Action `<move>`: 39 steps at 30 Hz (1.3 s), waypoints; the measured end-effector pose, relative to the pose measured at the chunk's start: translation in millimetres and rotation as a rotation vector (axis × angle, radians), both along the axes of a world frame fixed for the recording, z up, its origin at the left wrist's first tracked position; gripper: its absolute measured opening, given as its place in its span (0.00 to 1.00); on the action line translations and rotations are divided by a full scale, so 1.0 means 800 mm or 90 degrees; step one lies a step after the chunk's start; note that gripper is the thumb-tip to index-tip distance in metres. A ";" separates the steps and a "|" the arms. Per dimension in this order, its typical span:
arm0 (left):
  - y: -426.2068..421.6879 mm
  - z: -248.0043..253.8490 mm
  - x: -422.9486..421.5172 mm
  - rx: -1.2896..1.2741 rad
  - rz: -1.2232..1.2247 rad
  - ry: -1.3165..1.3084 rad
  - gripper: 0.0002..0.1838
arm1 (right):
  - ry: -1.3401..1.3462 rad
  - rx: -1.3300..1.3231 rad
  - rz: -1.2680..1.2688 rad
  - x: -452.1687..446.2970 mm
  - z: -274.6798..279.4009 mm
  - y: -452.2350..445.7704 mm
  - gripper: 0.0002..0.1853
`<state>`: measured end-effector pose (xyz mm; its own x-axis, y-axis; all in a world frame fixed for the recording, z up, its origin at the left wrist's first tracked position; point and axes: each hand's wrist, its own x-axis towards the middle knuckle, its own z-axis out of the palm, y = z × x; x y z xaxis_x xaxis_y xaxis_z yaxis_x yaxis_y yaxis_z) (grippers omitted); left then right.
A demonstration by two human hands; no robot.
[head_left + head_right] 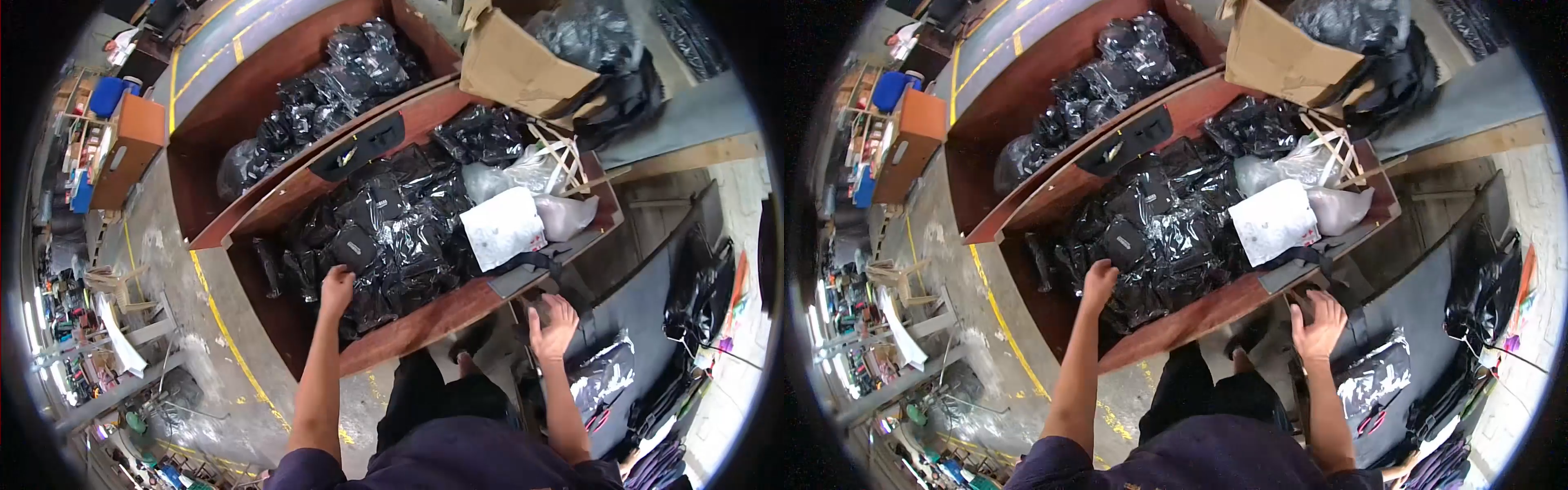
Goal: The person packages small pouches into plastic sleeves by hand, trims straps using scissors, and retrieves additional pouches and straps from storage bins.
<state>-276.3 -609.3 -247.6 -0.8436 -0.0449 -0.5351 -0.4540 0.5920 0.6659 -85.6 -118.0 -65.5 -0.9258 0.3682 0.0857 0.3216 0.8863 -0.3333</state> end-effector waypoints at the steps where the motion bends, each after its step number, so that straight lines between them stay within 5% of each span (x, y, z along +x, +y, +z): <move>1: 0.008 -0.016 -0.008 0.002 -0.004 -0.014 0.27 | -0.031 0.012 0.004 -0.003 0.001 0.000 0.24; 4: 0.058 -0.054 -0.039 -0.389 -0.381 0.120 0.40 | -0.088 0.034 0.001 -0.020 -0.003 -0.001 0.21; 5: 0.068 -0.060 -0.059 -0.379 -0.392 0.111 0.40 | -0.109 0.038 0.002 -0.021 -0.003 -0.001 0.21; 7: 0.094 -0.082 -0.105 -0.562 -0.751 0.232 0.46 | -0.148 0.049 -0.009 -0.024 -0.003 -0.001 0.20; 11: 0.089 -0.193 -0.159 -0.538 -0.937 0.477 0.46 | -0.175 0.067 -0.007 -0.035 -0.004 -0.002 0.20; 15: 0.098 -0.263 -0.180 -0.740 -1.044 0.460 0.31 | -0.202 0.057 -0.015 -0.037 -0.003 0.001 0.20; 17: 0.110 -0.269 -0.193 -0.742 -1.182 0.119 0.26 | -0.209 0.043 -0.024 -0.037 -0.001 0.000 0.20; 19: 0.133 -0.250 -0.220 -0.739 -1.232 -0.051 0.24 | -0.206 0.037 -0.033 -0.042 -0.002 0.001 0.19; 21: 0.158 -0.211 -0.247 -0.662 -1.228 0.290 0.20 | -0.206 0.039 -0.033 -0.043 0.003 0.000 0.19; 25: 0.221 -0.188 -0.318 -0.562 -1.137 0.716 0.21 | -0.207 0.028 -0.045 -0.044 -0.004 0.003 0.18; 26: 0.226 -0.195 -0.316 -0.549 -1.142 0.718 0.21 | -0.211 0.021 -0.049 -0.041 0.000 0.004 0.17; 29: 0.239 -0.195 -0.324 -0.535 -1.163 0.221 0.18 | -0.198 0.017 -0.066 -0.037 -0.001 0.006 0.18; 32: 0.226 -0.152 -0.296 -0.475 -1.082 0.218 0.22 | -0.175 0.018 -0.087 -0.031 0.002 0.007 0.18; 37: 0.207 0.069 -0.231 -0.301 -0.836 0.256 0.22 | -0.168 0.044 -0.095 -0.019 0.002 0.005 0.17; 39: 0.195 0.127 -0.195 -0.077 -0.615 0.330 0.19 | -0.143 0.031 -0.100 -0.011 0.001 0.004 0.17</move>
<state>-432.5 -453.6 -146.1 -0.6727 0.7259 -0.1432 0.5521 0.6213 0.5560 -94.6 -114.7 -65.1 -0.8558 0.5086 -0.0948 0.5169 0.8332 -0.1965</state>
